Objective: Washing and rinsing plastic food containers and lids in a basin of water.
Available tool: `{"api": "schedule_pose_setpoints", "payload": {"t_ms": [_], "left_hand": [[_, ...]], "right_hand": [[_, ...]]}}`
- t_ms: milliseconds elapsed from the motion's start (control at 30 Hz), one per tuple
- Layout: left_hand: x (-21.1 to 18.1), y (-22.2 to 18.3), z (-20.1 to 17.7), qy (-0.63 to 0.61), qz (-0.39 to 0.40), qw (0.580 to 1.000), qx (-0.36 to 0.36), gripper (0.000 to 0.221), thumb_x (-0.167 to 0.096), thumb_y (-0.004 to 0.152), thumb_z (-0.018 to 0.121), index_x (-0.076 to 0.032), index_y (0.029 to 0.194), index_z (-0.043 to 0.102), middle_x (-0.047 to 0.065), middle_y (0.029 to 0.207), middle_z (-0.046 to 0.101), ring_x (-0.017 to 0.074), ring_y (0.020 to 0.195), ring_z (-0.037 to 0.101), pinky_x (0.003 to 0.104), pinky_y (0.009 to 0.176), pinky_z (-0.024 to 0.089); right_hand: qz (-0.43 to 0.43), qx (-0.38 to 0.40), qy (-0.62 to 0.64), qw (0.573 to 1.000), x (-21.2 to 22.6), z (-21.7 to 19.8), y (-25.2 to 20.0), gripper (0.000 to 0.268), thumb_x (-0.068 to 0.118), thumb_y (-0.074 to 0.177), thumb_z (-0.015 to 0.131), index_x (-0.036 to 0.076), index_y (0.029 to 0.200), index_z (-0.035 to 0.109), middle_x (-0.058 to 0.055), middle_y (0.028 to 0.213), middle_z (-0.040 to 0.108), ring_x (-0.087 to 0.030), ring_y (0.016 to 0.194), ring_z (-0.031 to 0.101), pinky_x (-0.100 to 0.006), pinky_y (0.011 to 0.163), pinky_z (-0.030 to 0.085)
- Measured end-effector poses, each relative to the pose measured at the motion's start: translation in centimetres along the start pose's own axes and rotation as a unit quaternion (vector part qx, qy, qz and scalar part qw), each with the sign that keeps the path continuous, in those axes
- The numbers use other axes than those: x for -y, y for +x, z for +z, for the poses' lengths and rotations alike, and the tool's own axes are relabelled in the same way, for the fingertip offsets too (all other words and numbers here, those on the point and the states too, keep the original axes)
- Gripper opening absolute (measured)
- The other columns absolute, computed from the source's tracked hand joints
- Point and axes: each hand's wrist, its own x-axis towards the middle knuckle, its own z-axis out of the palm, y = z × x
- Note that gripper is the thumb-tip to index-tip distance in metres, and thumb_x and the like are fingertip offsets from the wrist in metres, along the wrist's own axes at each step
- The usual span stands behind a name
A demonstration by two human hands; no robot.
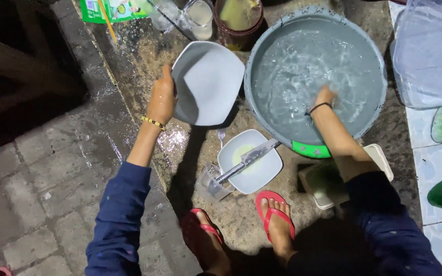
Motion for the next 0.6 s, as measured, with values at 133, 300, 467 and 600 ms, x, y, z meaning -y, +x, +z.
{"api": "schedule_pose_setpoints", "payload": {"t_ms": [133,300,467,600], "left_hand": [[-1.0,-0.2,0.9,-0.022,0.053,0.996,-0.064,0.044,0.015,0.085,0.064,0.005,0.123,0.043,0.031,0.102,0.066,0.0477,0.099,0.067,0.057,0.086,0.056],[1.7,0.8,4.2,-0.085,0.168,0.976,-0.113,0.064,0.033,0.075,0.053,0.006,0.130,0.034,0.025,0.099,0.061,0.0315,0.086,0.063,0.045,0.064,0.056],[3.9,0.2,4.3,-0.094,0.138,0.982,-0.089,0.063,0.033,0.078,0.046,0.011,0.135,0.029,0.029,0.097,0.063,0.0388,0.083,0.069,0.046,0.064,0.065],[3.3,-2.0,1.9,-0.044,0.144,0.980,-0.133,0.038,0.017,0.098,0.051,0.010,0.134,0.038,0.012,0.074,0.056,0.0192,0.062,0.054,0.030,0.047,0.043]], "right_hand": [[0.159,0.239,0.181,0.941,7.7,0.8,-18.6,0.043,0.042,0.098,0.050,0.003,0.110,0.066,-0.019,0.103,0.074,-0.032,0.092,0.074,-0.041,0.078,0.060],[0.134,0.524,0.165,0.825,25.2,8.4,-43.8,0.077,0.052,0.090,0.051,-0.011,0.134,0.055,-0.030,0.145,0.057,-0.040,0.134,0.058,-0.051,0.117,0.047],[0.016,0.588,0.083,0.804,27.8,7.6,-44.3,0.076,0.063,0.089,0.045,0.009,0.140,0.056,-0.014,0.148,0.059,-0.031,0.133,0.060,-0.043,0.108,0.053],[0.066,0.393,0.154,0.904,16.4,0.9,-23.3,0.060,0.049,0.087,0.062,0.008,0.129,0.067,-0.012,0.136,0.069,-0.026,0.116,0.070,-0.038,0.088,0.059]]}}
